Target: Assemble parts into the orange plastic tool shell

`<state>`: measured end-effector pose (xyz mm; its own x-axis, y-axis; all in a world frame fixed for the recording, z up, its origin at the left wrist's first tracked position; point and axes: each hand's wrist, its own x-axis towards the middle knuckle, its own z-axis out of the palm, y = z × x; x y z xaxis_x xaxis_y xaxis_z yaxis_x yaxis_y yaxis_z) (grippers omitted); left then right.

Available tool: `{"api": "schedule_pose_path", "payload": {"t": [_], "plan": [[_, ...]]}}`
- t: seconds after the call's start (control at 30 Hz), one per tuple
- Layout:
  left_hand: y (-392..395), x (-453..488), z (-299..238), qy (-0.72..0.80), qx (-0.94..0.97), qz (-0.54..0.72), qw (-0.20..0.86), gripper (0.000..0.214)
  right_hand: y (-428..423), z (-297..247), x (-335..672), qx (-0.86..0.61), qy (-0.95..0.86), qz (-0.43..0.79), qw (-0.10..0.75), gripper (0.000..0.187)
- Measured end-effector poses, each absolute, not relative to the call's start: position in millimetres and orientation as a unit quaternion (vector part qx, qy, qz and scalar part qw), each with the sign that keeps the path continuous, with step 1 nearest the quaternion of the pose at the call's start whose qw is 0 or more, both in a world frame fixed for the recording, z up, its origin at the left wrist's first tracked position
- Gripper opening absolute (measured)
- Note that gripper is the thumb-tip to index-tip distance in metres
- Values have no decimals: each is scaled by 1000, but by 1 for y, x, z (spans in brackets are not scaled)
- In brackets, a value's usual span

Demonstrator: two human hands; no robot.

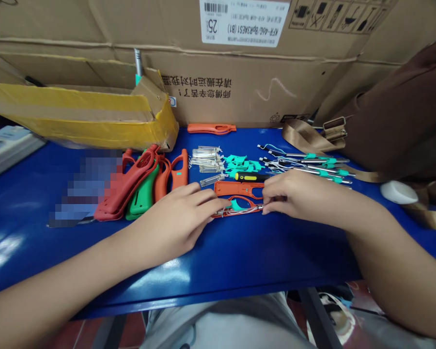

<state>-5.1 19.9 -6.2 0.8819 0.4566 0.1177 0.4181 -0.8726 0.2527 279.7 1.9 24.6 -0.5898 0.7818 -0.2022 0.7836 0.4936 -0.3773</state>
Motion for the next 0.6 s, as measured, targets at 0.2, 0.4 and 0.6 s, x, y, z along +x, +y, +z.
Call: {"api": "schedule_pose_path", "payload": {"t": [0.2, 0.4, 0.6], "plan": [[20, -4, -4, 226, 963, 91, 116, 35, -3, 24, 277, 438, 881, -180, 21, 22], [19, -4, -5, 229, 963, 100, 103, 34, 2, 22, 281, 477, 849, -225, 8, 20], [19, -5, -6, 230, 962, 99, 108, 34, 5, 25, 280, 510, 802, -311, 2, 23]]}}
